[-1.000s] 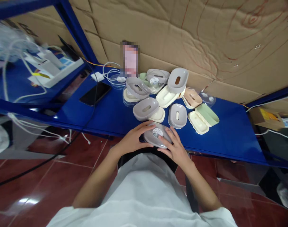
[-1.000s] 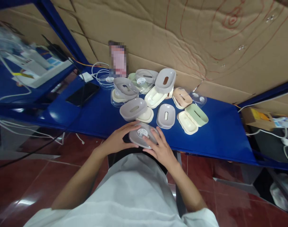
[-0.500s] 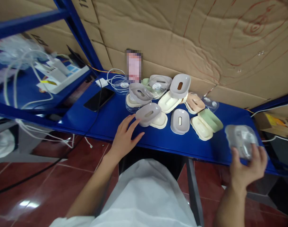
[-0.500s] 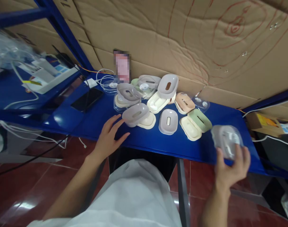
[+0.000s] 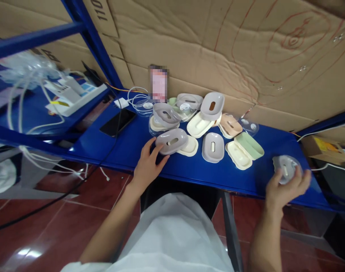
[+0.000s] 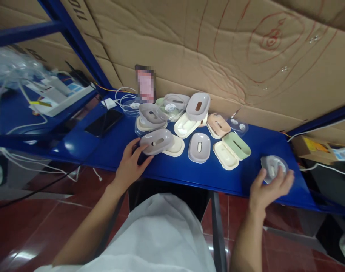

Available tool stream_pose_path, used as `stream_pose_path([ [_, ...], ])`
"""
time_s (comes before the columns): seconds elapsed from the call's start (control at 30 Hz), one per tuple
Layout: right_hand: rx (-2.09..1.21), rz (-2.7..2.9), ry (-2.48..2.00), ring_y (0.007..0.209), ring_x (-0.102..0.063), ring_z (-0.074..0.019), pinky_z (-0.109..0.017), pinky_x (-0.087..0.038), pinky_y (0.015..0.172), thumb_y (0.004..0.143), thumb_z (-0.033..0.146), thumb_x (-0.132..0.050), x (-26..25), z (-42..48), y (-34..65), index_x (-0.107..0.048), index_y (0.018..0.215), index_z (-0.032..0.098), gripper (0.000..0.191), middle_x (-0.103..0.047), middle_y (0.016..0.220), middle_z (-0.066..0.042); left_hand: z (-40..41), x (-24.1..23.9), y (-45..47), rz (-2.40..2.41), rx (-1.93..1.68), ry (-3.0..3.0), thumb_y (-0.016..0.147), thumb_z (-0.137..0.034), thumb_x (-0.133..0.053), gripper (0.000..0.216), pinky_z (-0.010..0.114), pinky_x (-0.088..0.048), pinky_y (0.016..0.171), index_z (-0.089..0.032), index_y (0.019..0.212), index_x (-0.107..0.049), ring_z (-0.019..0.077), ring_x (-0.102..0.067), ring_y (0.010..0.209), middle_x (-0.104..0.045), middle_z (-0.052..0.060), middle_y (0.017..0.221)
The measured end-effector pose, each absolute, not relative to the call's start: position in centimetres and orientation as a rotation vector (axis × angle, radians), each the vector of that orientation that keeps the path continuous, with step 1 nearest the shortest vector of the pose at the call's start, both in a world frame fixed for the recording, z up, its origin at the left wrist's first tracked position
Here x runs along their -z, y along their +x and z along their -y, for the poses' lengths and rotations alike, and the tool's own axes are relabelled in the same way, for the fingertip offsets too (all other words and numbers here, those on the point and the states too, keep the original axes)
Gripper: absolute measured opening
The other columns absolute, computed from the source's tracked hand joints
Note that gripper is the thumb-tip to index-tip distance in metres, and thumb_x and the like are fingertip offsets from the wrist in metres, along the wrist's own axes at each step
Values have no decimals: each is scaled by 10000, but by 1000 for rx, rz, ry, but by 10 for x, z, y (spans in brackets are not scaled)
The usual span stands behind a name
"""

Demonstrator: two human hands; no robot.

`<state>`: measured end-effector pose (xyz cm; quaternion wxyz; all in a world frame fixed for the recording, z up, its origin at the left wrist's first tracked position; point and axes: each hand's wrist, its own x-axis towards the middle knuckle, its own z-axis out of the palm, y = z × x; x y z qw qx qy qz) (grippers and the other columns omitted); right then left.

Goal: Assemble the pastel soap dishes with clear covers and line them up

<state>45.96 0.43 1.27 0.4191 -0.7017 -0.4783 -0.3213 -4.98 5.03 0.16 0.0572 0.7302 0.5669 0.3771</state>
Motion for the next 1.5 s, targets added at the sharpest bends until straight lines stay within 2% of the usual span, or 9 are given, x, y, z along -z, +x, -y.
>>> stream_pose_path([
  [0.13,266,1931,-1384,1349,-671,-365,-618,-540,1129,1097,320,-528,-42,-10,323,-623,1472,176,412,-724,1372,-207,-51,-4,-51,-1673,-1227,2169,1045,-404,-659,371,541,-516,1202,-227,1370,-630,341,-570,1443,-528,170,1547],
  [0.2,83,2211,-1252,1369,-669,-315,-522,-557,1161,1071,363,-608,-46,-16,265,-623,1481,271,420,-706,1455,-117,-51,-8,-54,-1646,-1272,2121,1061,-391,-635,351,533,-504,1213,-226,1371,-630,318,-588,1422,-571,156,1503],
  [0.37,-221,2375,-1184,1527,-520,-377,-677,-347,1312,1087,391,-596,-38,-36,206,-655,1431,239,381,-617,1561,-161,-47,-15,-63,-1549,-1269,2056,1082,-366,-596,335,528,-489,1228,-230,1387,-624,289,-592,1415,-589,135,1492],
  [0.57,-320,2282,-1064,1477,-588,-262,-500,-477,1279,1097,273,-571,-26,-22,237,-737,1216,219,212,-668,1490,-119,-40,-14,-57,-1428,-1159,2145,1081,-319,-591,292,537,-484,1245,-243,1361,-614,301,-554,1473,-537,138,1559],
  [0.83,-145,2291,-1187,1630,-364,-343,-613,-460,1260,1069,343,-633,-25,-17,254,-483,1626,308,577,-410,1734,-127,-45,-29,-44,-1154,-839,2289,1057,-302,-623,302,493,-487,1260,-253,1355,-609,298,-530,1521,-498,123,1643],
  [1.03,-54,2391,-1130,1552,-496,-298,-629,-376,1305,1100,235,-553,-21,-28,232,-639,1473,252,383,-660,1530,-99,-46,-11,-41,-1236,-970,2332,1010,-302,-711,207,506,-520,1231,-241,1204,-673,302,-565,1480,-579,122,1545],
  [1.2,-33,2456,-1014,1499,-556,-278,-579,-407,1299,1100,233,-546,-32,-41,237,-689,1406,227,337,-690,1494,-93,-46,-9,-41,-1178,-999,2380,1019,-317,-711,190,504,-511,1237,-244,1192,-679,296,-549,1484,-601,115,1522],
  [1.37,171,2499,-1089,1566,-470,-285,-579,-369,1318,1053,98,-487,-72,-124,233,-551,1579,236,548,-532,1659,-115,-46,-12,-41,-1180,-1045,2354,1023,-327,-704,155,491,-533,1210,-239,1151,-697,285,-585,1440,-629,109,1494],
  [1.5,327,2643,-1170,1660,-284,-350,-627,-254,1358,954,80,-664,-100,-208,210,-425,1663,252,768,-303,1791,-103,-45,-12,-40,-1180,-1067,2360,1028,-320,-698,171,512,-535,1203,-238,1179,-694,288,-585,1436,-634,115,1486],
])
